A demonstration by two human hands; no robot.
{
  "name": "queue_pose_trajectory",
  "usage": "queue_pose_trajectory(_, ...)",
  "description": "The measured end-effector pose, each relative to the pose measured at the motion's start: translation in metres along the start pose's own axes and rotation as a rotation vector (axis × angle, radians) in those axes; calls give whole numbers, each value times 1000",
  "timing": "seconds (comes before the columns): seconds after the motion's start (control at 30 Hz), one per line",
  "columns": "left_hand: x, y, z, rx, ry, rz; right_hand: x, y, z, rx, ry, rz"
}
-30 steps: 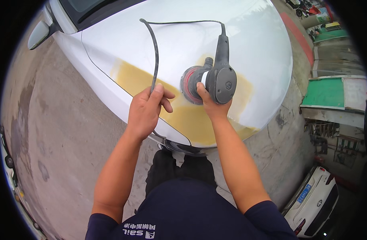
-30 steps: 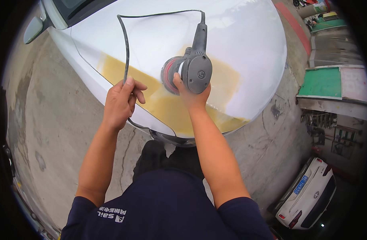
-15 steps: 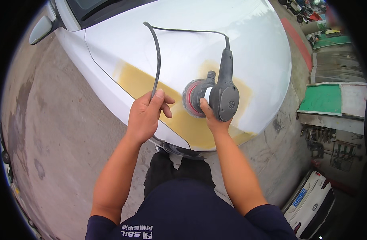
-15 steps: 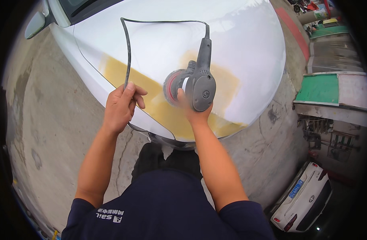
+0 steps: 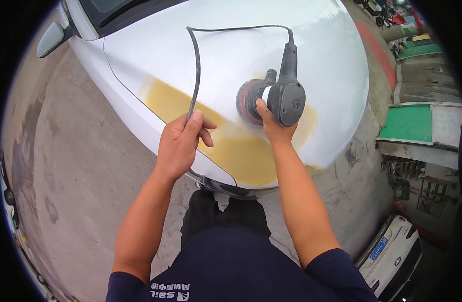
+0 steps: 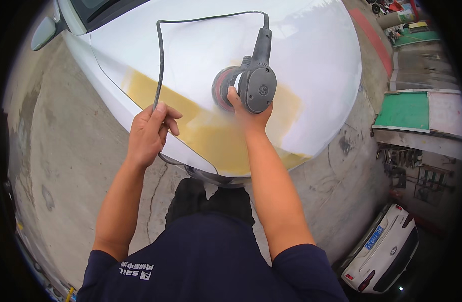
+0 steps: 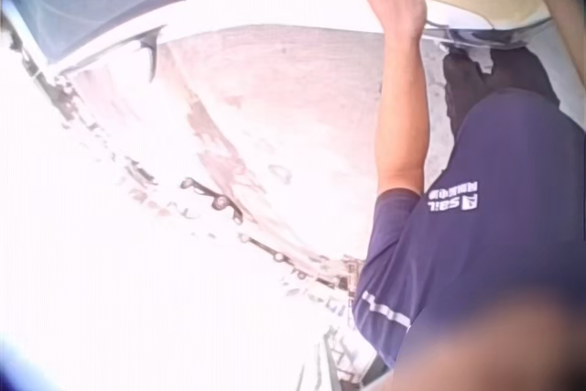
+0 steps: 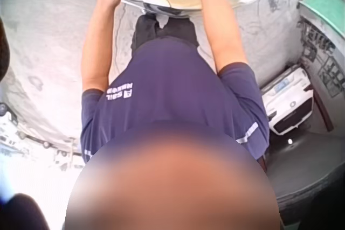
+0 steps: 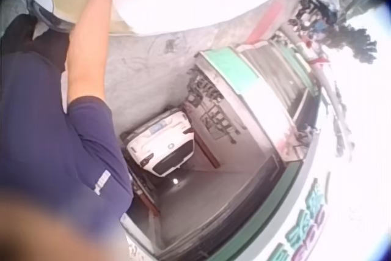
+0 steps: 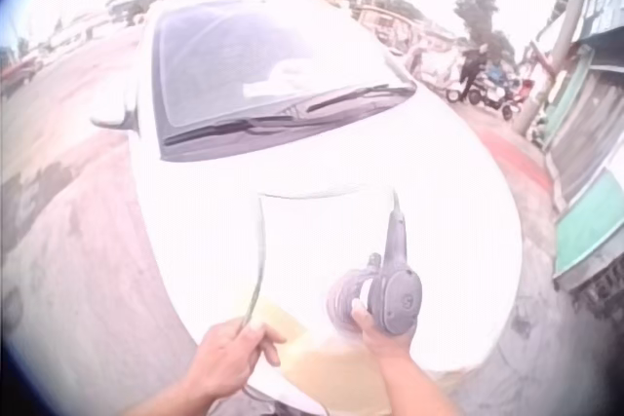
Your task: The person retrieves an orbital sander from the floor and uses it to polish the hood of a white car. The person moves the sander across the hood surface in overlapping passes, focusing on areas with yellowish residue.
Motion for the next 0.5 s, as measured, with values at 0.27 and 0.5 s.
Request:
queue_pose_trajectory(0.27,44,-4,6,-18,-45,114,-126,16,-82,33,44,-262)
queue_pose_trajectory(0.5,60,-4,12,-16,-95,149,-193,37,-116,63,12,-377)
Point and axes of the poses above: each hand's wrist, its own y-axis away from the middle knuckle, its own x-axis out of the palm, z = x × y, the point moved 7 cm from there along -y, towards the middle knuckle, and after that the axes turned 7 degrees about -z, right-handed, at the moved point
